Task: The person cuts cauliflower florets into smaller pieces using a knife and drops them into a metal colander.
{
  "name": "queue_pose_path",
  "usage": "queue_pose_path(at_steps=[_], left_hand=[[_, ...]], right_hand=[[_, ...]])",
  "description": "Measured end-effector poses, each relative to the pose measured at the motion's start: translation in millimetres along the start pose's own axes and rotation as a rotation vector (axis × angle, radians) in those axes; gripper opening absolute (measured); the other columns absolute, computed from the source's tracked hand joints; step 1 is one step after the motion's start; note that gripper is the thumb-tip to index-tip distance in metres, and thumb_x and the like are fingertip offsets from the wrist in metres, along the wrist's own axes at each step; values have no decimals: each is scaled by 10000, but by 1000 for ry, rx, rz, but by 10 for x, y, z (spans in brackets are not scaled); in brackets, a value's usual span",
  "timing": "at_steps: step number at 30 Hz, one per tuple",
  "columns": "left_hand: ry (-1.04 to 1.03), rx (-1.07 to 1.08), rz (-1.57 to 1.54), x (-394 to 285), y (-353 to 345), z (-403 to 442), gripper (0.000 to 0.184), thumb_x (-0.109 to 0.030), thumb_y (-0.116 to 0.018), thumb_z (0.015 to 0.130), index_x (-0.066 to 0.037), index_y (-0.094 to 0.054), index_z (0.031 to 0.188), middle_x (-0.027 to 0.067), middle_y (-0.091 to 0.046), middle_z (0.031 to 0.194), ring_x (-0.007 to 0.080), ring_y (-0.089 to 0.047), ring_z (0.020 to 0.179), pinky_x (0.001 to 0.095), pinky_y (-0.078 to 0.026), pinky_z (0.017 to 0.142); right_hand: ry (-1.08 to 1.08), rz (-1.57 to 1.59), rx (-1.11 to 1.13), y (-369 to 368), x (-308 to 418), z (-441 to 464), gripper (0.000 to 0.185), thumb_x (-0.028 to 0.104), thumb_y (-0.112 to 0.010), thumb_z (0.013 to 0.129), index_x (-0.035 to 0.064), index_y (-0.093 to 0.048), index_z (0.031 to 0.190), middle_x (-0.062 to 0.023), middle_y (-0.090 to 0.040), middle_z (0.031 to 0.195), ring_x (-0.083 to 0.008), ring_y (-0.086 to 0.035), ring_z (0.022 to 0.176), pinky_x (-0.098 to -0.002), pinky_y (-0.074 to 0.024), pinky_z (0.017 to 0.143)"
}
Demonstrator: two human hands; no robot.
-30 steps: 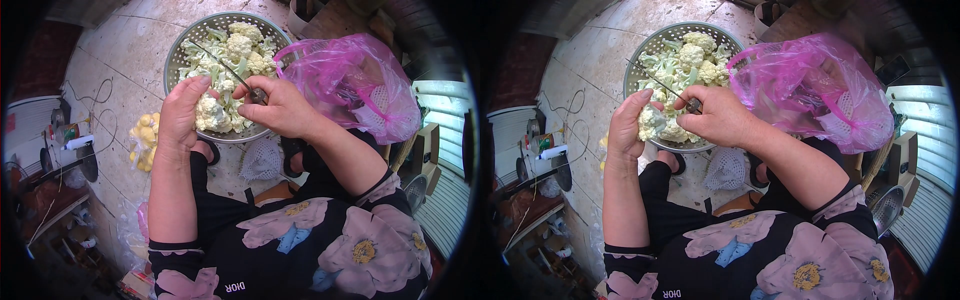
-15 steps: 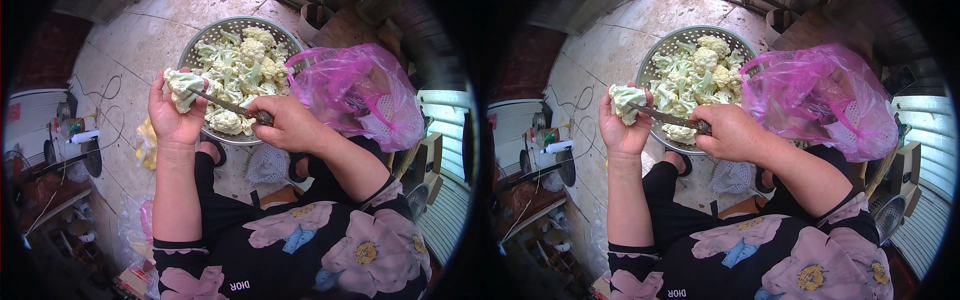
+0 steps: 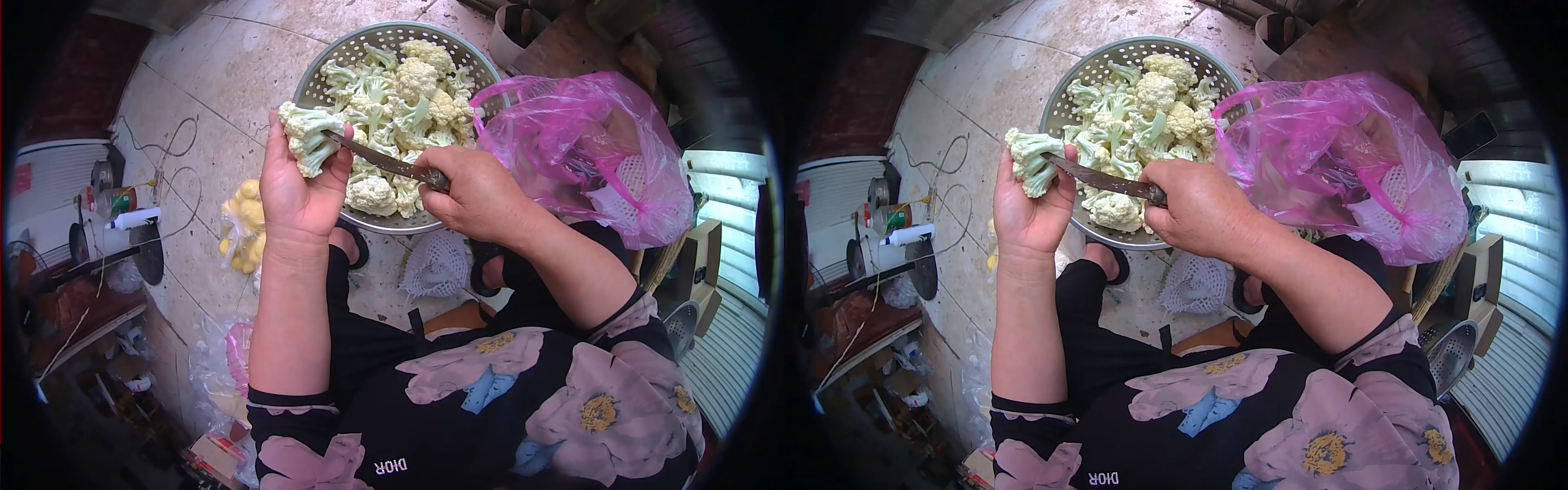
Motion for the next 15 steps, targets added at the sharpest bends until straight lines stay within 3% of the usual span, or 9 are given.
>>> queue_pose_path(at_steps=[7,9,15], left_hand=[[-37,-60,53,97,31,11,384,-423,-405,1012,-86,-558,1116,80,-645,920,201,-611,721,275,-473,524],[-45,-72,76,79,40,34,380,-419,-405,1013,-85,-557,1115,79,-644,914,200,-612,724,278,-472,522],[-112,-83,178,73,2,24,383,-413,-418,1010,-70,-552,1116,76,-641,908,195,-612,718,274,-474,517]], right_hand=[[-103,79,99,-43,-23,-2,207,124,-614,795,26,-619,977,-185,-645,807,-315,-654,757,-384,-502,683],[-109,145,155,-33,-19,-2,192,112,-610,794,23,-618,964,-168,-652,809,-266,-658,757,-358,-504,691],[-109,196,198,-14,-24,1,170,101,-601,785,17,-618,932,-148,-637,779,-234,-630,721,-348,-497,678]])
Point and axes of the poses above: each hand's wrist, its own z-axis towards the middle knuckle, its own y-axis out of the back of the hand, x = y × z, the point moved 1 cm from there along z, towards the middle knuckle
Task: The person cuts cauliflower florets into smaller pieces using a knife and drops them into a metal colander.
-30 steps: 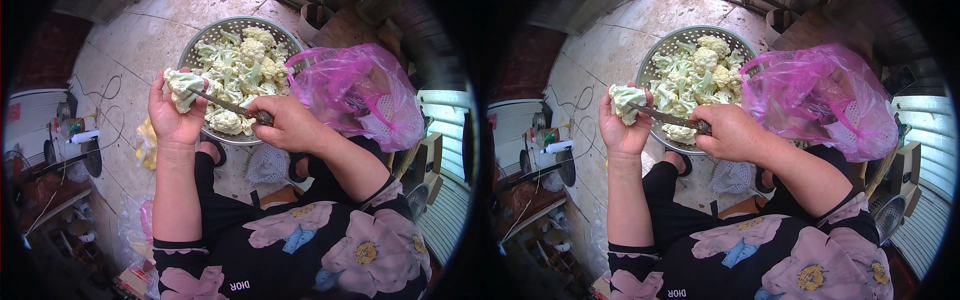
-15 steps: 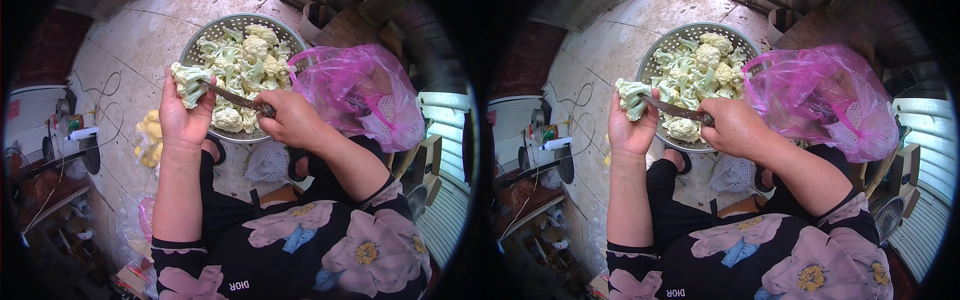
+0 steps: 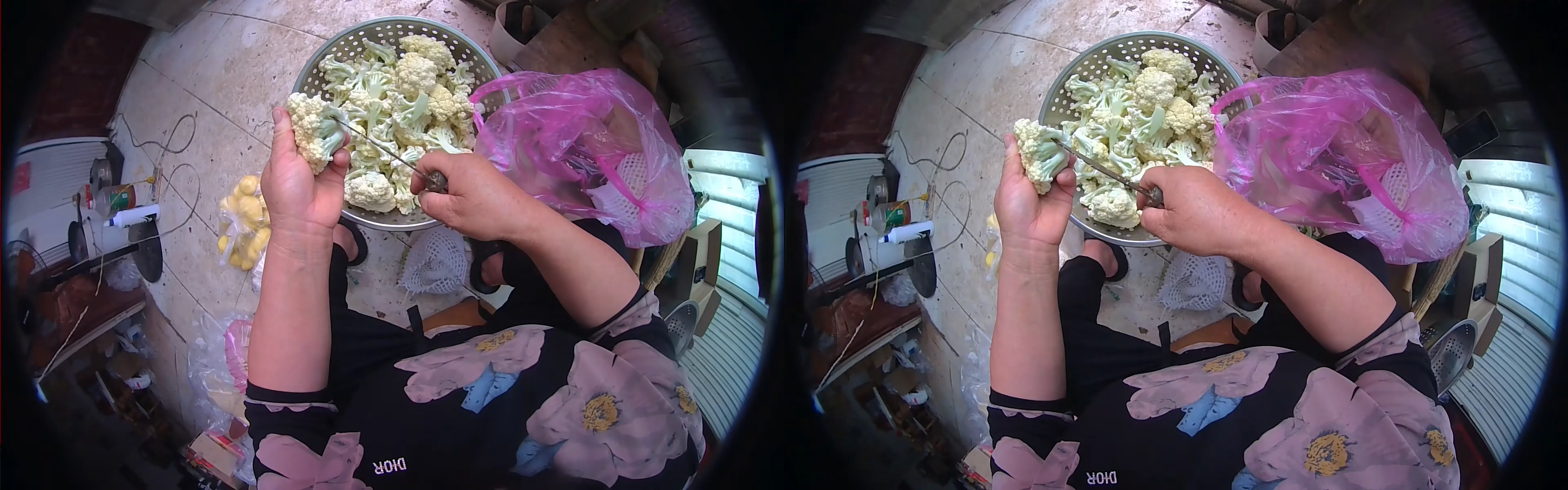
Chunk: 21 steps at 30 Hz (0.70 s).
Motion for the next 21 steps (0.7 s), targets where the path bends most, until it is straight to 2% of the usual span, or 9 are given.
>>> queue_pose_path(at_steps=[10,16,18,19,21], left_hand=[[2,26,81,11,-10,-7,408,-442,-457,990,-76,-567,1134,68,-654,933,186,-624,742,268,-485,531],[25,90,81,-4,-11,-24,425,-449,-489,977,-68,-569,1149,58,-655,961,175,-623,786,274,-486,571],[-5,26,133,14,-85,-69,422,-445,-502,971,-56,-572,1120,61,-652,936,183,-623,764,268,-487,559],[-34,-38,184,21,-121,-92,421,-440,-515,966,-44,-575,1091,65,-648,911,191,-623,743,262,-488,548],[-110,-24,247,25,-149,-108,432,-440,-527,961,-30,-573,1092,67,-650,914,181,-627,753,262,-492,562]], right_hand=[[-42,7,-4,12,15,-9,163,86,-585,765,15,-620,908,-141,-628,761,-213,-614,700,-346,-491,665],[-70,55,90,123,110,-30,157,84,-583,750,27,-627,889,-125,-621,732,-204,-603,677,-337,-487,647],[-111,46,96,129,127,-20,168,132,-606,755,17,-652,868,-173,-660,776,-280,-659,731,-372,-516,689],[-112,46,94,130,132,-16,168,132,-606,755,17,-652,868,-173,-660,776,-280,-659,731,-372,-516,689],[-129,62,102,132,138,-7,170,137,-608,757,18,-655,870,-167,-665,773,-275,-658,725,-366,-519,688]])
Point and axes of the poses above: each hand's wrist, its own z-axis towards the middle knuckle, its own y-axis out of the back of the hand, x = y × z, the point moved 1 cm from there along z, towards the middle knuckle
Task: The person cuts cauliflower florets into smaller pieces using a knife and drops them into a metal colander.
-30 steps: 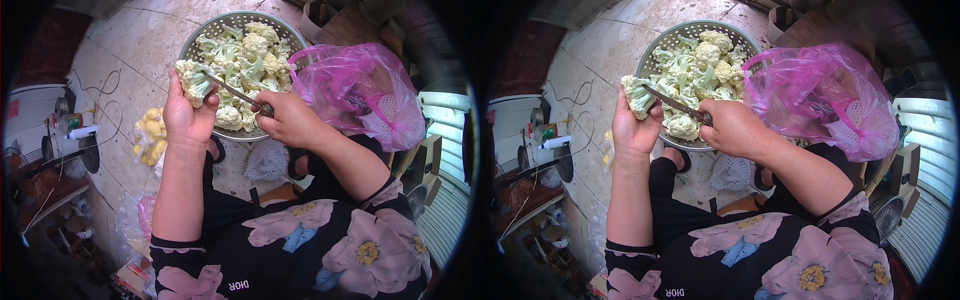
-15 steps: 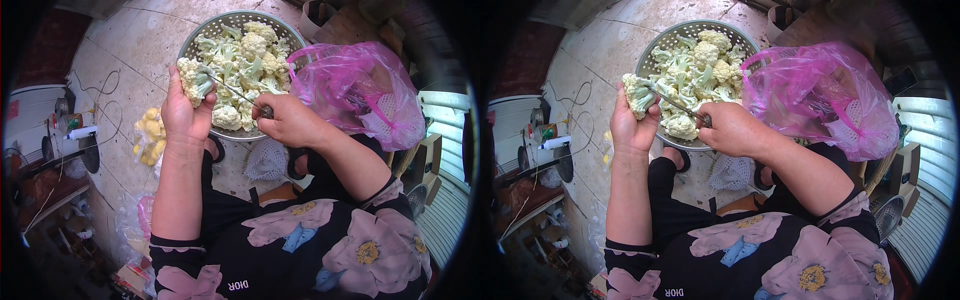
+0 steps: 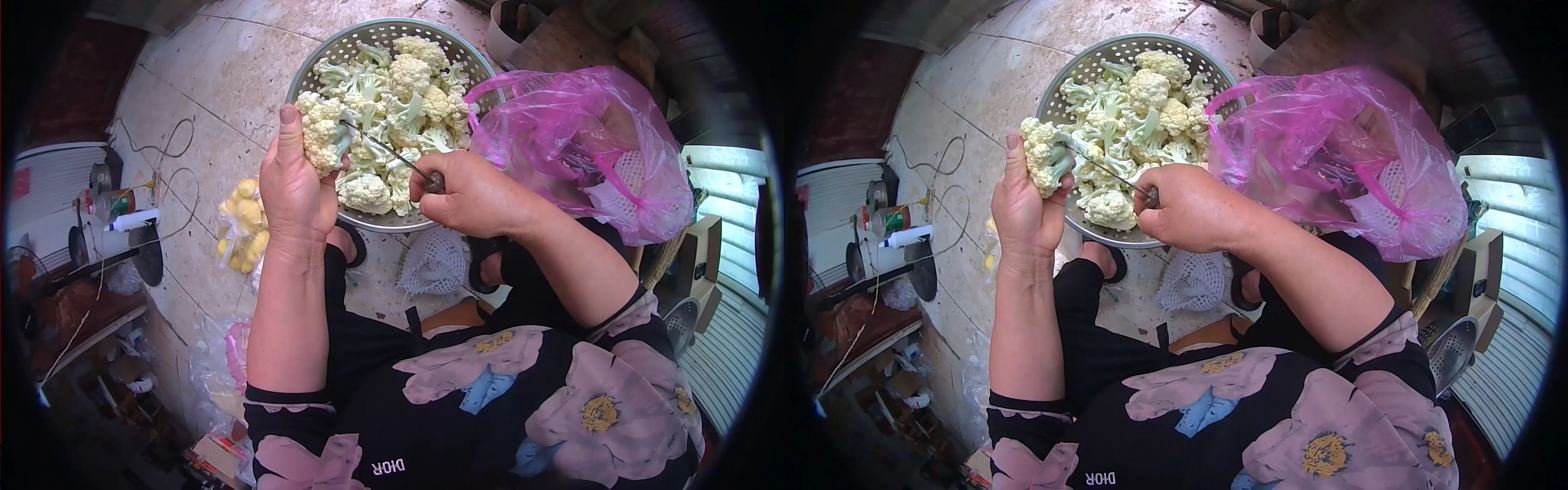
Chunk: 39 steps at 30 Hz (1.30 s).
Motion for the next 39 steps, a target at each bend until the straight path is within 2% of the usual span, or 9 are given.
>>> queue_pose_path(at_steps=[8,10,16,19,22,23,29,32,39], left_hand=[[-383,58,187,65,70,-23,335,-315,-604,948,4,-548,1033,89,-641,950,136,-623,839,273,-525,750],[-428,20,149,60,27,-69,340,-312,-690,897,-16,-560,1002,14,-591,897,78,-528,829,215,-446,786],[-609,-42,144,88,89,-52,313,-299,-617,942,-6,-533,1011,81,-633,937,143,-619,845,285,-525,745],[-665,4,-20,-322,21,-80,359,-322,-639,926,4,-528,1029,88,-618,962,151,-617,876,294,-520,815],[-462,-37,24,-261,80,-36,375,-351,-602,942,3,-540,1048,91,-637,957,165,-636,839,309,-525,720],[-292,-5,61,-198,32,-51,380,-377,-584,950,-12,-561,1052,70,-643,933,148,-631,776,289,-507,620],[-8,84,83,85,-9,-133,301,-271,-639,930,-3,-576,1051,51,-641,931,116,-619,836,250,-502,733],[-58,215,470,148,-29,-175,292,-263,-747,845,-29,-610,955,12,-616,876,67,-545,764,211,-438,673],[83,222,297,186,-63,-141,269,-242,-714,878,-18,-603,979,12,-621,878,65,-554,778,212,-454,694]], right_hand=[[-26,20,32,26,10,3,164,142,-614,756,18,-658,855,-155,-669,773,-260,-657,720,-357,-516,687],[-43,35,43,21,17,10,166,142,-615,755,18,-659,855,-154,-668,773,-256,-656,721,-355,-515,687],[-19,81,48,-68,-83,64,165,146,-617,753,25,-663,854,-158,-662,766,-256,-656,733,-351,-512,693],[4,-160,56,-271,-347,89,159,146,-615,758,31,-667,856,-155,-662,763,-248,-650,724,-351,-510,698],[-87,152,-61,-181,-198,76,155,154,-621,760,33,-663,848,-123,-649,731,-206,-620,677,-341,-496,659],[-80,296,-105,-125,-205,100,119,91,-609,786,43,-607,896,9,-532,626,-73,-484,509,-267,-361,449],[89,644,-216,40,48,40,304,260,-720,839,59,-599,1033,28,-539,681,-36,-436,465,-206,-326,399],[84,495,-175,34,17,58,481,372,-745,819,23,-576,1104,11,-553,635,-48,-488,489,-217,-371,433],[-90,680,-126,136,85,-21,387,299,-715,855,9,-582,1073,0,-552,612,-59,-479,421,-204,-343,352]])
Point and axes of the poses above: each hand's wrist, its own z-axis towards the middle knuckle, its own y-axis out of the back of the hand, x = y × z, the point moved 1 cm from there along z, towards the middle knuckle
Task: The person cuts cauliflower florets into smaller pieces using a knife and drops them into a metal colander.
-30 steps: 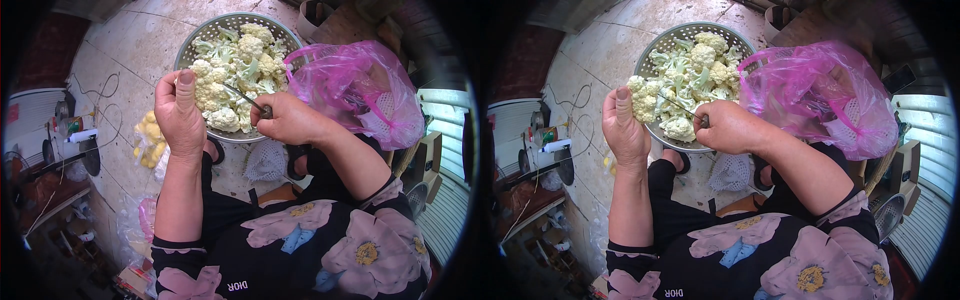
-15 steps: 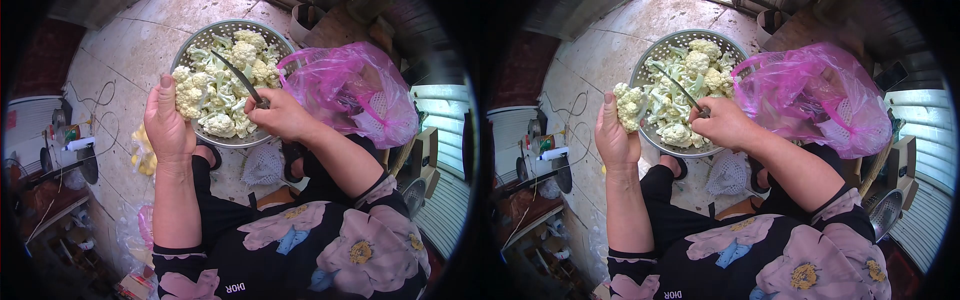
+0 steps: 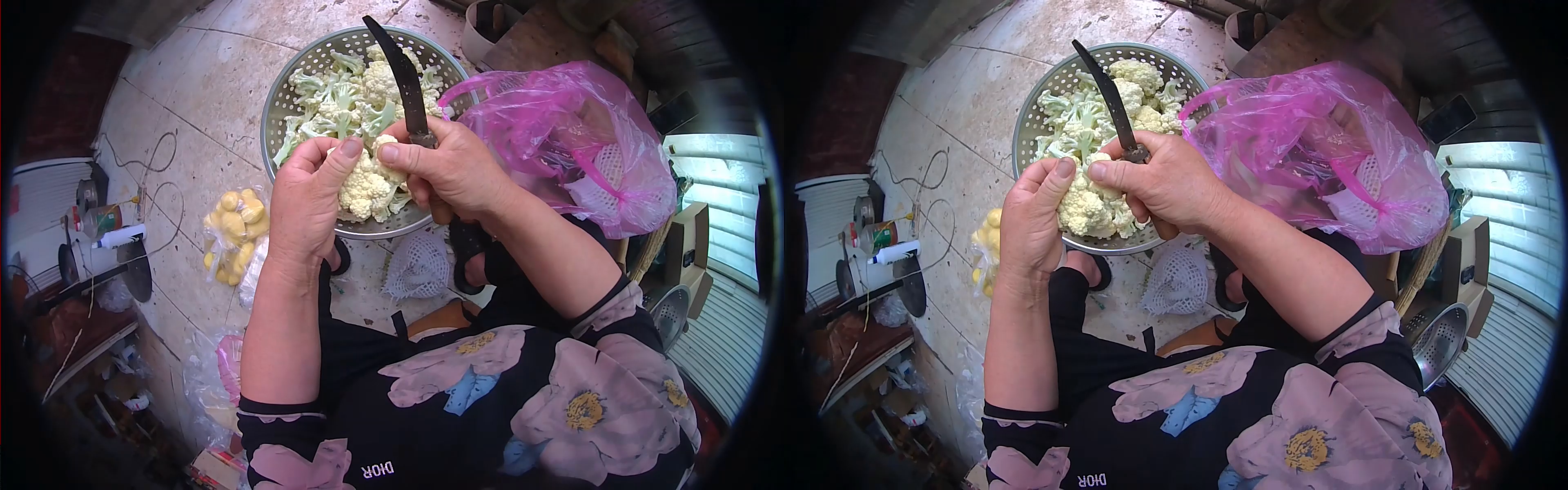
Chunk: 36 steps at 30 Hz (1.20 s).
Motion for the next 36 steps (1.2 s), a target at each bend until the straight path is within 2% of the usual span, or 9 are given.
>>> queue_pose_path(at_steps=[5,9,12,16,18,23,26,29,36], left_hand=[[42,-24,-265,-44,-36,30,320,-266,-596,954,16,-568,1103,85,-656,969,130,-630,807,263,-513,665],[54,1,-291,-95,23,27,340,-334,-539,978,-25,-569,1115,63,-657,963,127,-618,787,259,-487,583],[71,16,-567,-117,209,103,341,-381,-489,993,-74,-582,1106,31,-655,946,116,-602,760,247,-450,527],[33,-24,-671,-178,319,104,344,-418,-455,997,-118,-600,1085,4,-656,950,109,-607,767,236,-473,527],[37,-162,-625,-225,280,71,373,-467,-543,947,-139,-579,1123,-17,-635,1015,114,-606,860,248,-494,592],[-41,-75,-720,-316,349,72,323,-437,-560,944,-145,-598,1077,-13,-645,995,121,-629,878,255,-555,599],[-62,-71,-725,-385,354,26,317,-427,-578,936,-137,-601,1060,-11,-644,992,123,-624,876,249,-547,597],[-44,-108,-791,-404,419,11,310,-416,-613,918,-129,-606,1037,-9,-645,928,119,-617,799,240,-510,548],[23,-131,-759,-373,585,-32,311,-419,-617,914,-118,-604,996,8,-631,814,128,-592,635,232,-414,420]], right_hand=[[71,126,-73,-18,-103,99,356,295,-704,870,20,-561,1044,2,-536,626,-73,-505,464,-220,-392,410],[121,303,-71,-66,-187,158,307,235,-697,875,10,-563,1036,1,-547,653,-56,-505,470,-203,-402,397],[115,408,-93,-25,-224,203,305,220,-704,871,14,-556,1041,0,-546,686,-55,-503,481,-208,-420,420],[158,274,-115,-53,-232,240,336,227,-713,867,3,-560,1066,1,-560,720,-52,-501,490,-208,-421,429],[97,56,-186,-86,-203,250,404,228,-703,877,-2,-557,1174,-31,-590,783,-73,-493,510,-217,-400,443],[222,-253,-191,-215,-216,218,415,163,-664,900,-9,-537,1256,-6,-607,850,-44,-496,539,-205,-396,456],[411,-660,-108,-275,-246,145,292,127,-678,866,39,-616,1137,-12,-621,846,-71,-566,621,-227,-457,554],[547,-797,-69,-360,-350,111,232,87,-680,817,51,-639,1042,-41,-639,810,-132,-615,756,-273,-499,694],[585,-917,-91,-505,-357,99,180,97,-669,817,54,-647,990,-85,-654,820,-193,-649,748,-307,-514,692]])
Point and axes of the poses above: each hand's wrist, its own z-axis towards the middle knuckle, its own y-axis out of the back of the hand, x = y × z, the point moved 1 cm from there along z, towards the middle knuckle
